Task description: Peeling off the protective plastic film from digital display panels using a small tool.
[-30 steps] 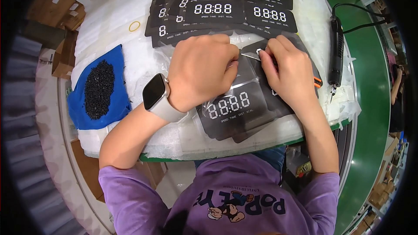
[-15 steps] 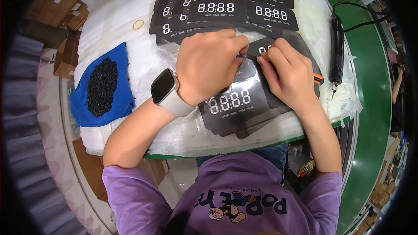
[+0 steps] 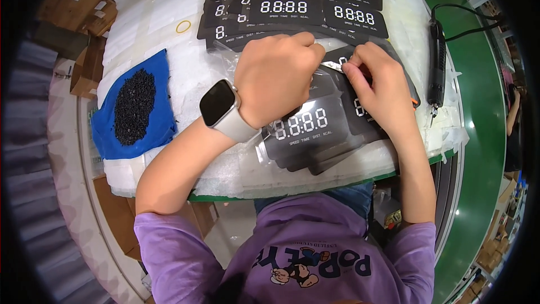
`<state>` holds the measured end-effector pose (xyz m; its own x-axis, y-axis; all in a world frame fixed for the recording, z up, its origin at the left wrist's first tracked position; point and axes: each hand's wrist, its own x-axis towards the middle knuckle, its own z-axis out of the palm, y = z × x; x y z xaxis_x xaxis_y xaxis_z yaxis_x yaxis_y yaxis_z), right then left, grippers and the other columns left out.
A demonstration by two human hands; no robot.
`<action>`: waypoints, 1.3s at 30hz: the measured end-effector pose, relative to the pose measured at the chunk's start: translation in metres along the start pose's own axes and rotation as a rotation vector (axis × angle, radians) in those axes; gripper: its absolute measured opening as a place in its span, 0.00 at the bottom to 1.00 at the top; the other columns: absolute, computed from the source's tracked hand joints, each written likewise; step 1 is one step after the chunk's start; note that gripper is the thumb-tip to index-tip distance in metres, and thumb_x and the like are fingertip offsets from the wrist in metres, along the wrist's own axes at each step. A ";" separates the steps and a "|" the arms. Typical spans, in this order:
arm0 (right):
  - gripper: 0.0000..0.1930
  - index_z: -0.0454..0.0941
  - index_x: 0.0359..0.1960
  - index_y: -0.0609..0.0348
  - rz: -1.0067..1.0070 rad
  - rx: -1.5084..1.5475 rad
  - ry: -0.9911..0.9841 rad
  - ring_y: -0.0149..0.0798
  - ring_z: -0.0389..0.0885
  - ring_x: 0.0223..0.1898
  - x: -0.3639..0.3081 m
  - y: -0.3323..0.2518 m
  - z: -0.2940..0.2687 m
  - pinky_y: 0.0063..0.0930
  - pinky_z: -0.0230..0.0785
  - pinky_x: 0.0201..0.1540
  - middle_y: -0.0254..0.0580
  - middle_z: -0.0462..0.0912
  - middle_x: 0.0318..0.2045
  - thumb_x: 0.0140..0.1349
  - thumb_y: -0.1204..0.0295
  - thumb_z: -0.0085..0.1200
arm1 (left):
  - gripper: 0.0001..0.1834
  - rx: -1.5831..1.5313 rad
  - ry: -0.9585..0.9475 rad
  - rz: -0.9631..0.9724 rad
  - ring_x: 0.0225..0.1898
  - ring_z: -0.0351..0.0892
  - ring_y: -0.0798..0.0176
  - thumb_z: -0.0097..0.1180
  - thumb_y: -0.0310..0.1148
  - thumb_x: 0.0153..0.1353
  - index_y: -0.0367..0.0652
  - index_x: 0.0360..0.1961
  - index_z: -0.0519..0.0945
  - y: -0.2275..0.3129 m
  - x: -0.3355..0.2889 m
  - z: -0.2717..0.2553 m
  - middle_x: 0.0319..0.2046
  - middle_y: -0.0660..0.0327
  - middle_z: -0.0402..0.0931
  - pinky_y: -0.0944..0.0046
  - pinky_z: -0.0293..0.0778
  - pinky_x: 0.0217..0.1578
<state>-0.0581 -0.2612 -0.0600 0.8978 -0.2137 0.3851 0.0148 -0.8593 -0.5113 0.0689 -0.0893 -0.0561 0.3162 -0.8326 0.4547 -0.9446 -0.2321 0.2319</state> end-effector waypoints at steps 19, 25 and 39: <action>0.06 0.75 0.30 0.61 0.039 -0.081 0.069 0.55 0.80 0.28 -0.006 0.005 0.001 0.45 0.71 0.31 0.45 0.77 0.28 0.62 0.74 0.61 | 0.21 -0.090 -0.085 -0.024 0.33 0.82 0.52 0.66 0.29 0.55 0.48 0.52 0.82 0.003 0.001 -0.012 0.34 0.61 0.79 0.56 0.76 0.32; 0.06 0.76 0.32 0.59 -0.030 -0.050 0.007 0.56 0.80 0.28 -0.006 0.005 -0.004 0.46 0.71 0.30 0.45 0.76 0.29 0.61 0.74 0.61 | 0.12 -0.047 -0.119 -0.014 0.33 0.82 0.52 0.66 0.31 0.55 0.50 0.42 0.85 0.004 0.005 -0.010 0.31 0.62 0.78 0.56 0.75 0.30; 0.06 0.75 0.31 0.61 -0.021 0.014 0.024 0.54 0.79 0.28 -0.005 0.008 -0.003 0.43 0.70 0.30 0.46 0.76 0.28 0.61 0.75 0.61 | 0.04 0.007 -0.065 0.088 0.32 0.81 0.51 0.61 0.26 0.58 0.43 0.33 0.78 0.006 0.008 -0.004 0.28 0.61 0.77 0.55 0.75 0.31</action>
<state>-0.0643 -0.2682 -0.0637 0.8867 -0.2067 0.4137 0.0398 -0.8571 -0.5137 0.0659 -0.0948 -0.0475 0.2258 -0.8806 0.4166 -0.9692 -0.1598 0.1875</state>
